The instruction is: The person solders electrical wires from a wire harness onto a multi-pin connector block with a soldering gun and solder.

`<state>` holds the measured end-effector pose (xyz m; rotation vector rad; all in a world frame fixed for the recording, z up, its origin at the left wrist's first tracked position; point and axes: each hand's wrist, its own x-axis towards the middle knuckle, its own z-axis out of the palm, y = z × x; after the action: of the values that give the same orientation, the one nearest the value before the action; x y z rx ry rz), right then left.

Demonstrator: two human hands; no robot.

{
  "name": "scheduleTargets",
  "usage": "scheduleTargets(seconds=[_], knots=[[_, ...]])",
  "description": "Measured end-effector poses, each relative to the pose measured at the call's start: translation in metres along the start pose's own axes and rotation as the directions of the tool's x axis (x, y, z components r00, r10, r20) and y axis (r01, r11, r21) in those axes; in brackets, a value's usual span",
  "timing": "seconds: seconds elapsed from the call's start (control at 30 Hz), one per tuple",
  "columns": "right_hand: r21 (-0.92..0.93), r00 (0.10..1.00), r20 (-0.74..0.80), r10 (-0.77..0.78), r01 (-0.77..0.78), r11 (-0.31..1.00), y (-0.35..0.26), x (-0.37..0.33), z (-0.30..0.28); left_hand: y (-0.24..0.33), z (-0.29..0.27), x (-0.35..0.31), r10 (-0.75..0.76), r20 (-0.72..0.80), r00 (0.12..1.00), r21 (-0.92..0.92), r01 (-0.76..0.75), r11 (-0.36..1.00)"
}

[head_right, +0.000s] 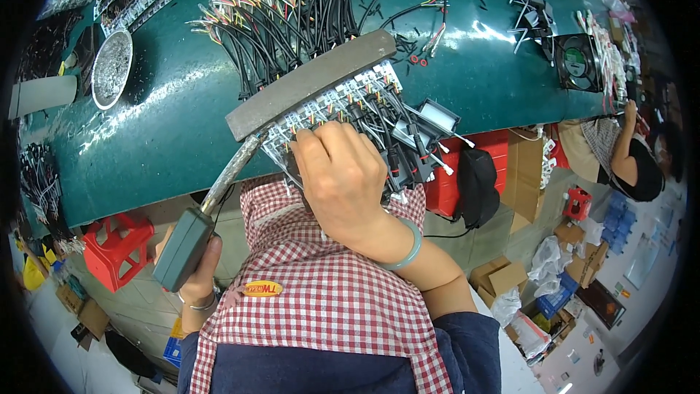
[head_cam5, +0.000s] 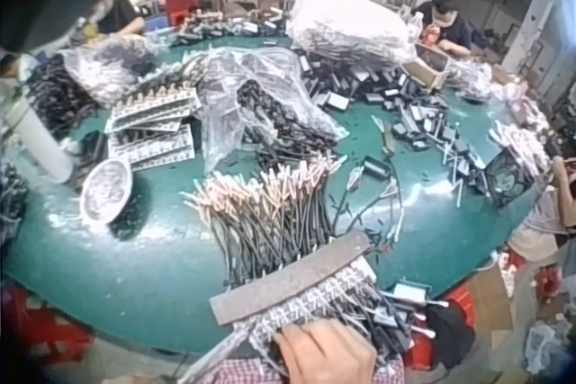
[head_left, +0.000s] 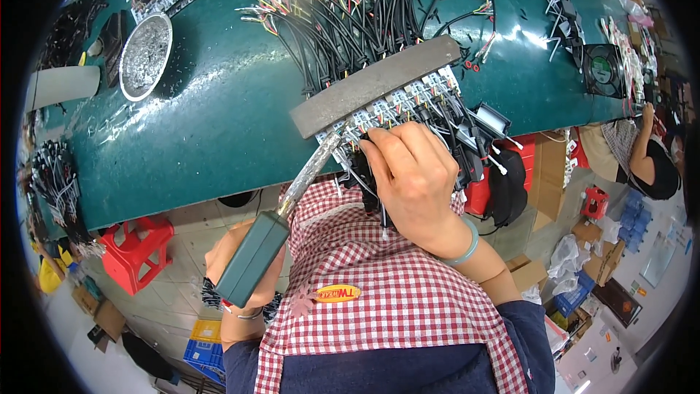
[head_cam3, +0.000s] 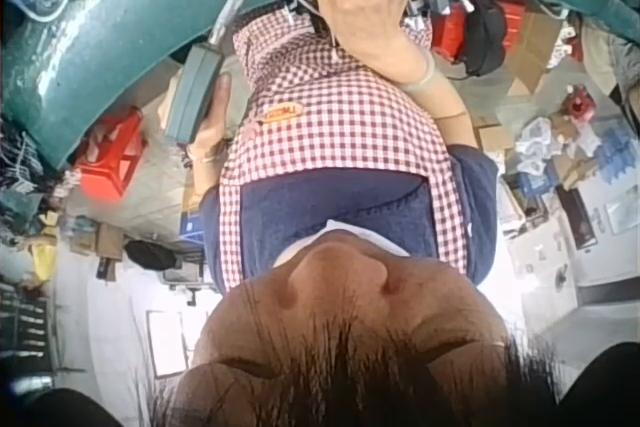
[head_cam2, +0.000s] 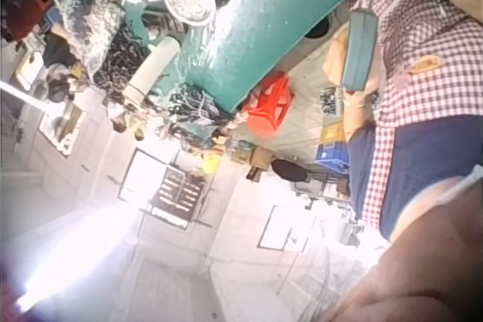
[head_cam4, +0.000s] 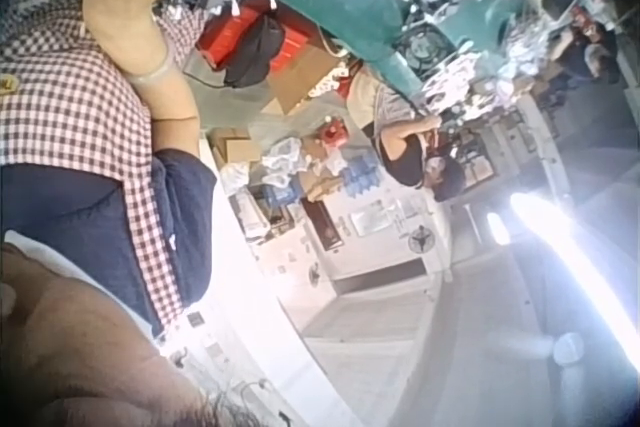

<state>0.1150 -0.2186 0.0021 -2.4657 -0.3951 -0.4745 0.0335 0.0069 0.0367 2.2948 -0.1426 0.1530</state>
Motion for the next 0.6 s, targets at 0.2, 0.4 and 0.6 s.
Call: scheduleTargets(seconds=[0.2,0.4,0.6], knots=[[0.013,1.000,0.012,0.012,-0.013,1.000,0.000,0.000,0.000,-0.003,0.004,0.005,-0.007,0.043,0.999,-0.090,0.011,0.996],[0.017,1.000,0.024,0.011,-0.012,1.000,0.000,0.001,-0.002,-0.010,0.011,0.005,0.013,0.059,0.998,-0.177,-0.002,0.984],[0.028,1.000,0.015,0.003,-0.004,1.000,0.001,0.002,-0.002,-0.007,0.009,0.008,0.008,0.076,0.997,-0.144,0.003,0.990]])
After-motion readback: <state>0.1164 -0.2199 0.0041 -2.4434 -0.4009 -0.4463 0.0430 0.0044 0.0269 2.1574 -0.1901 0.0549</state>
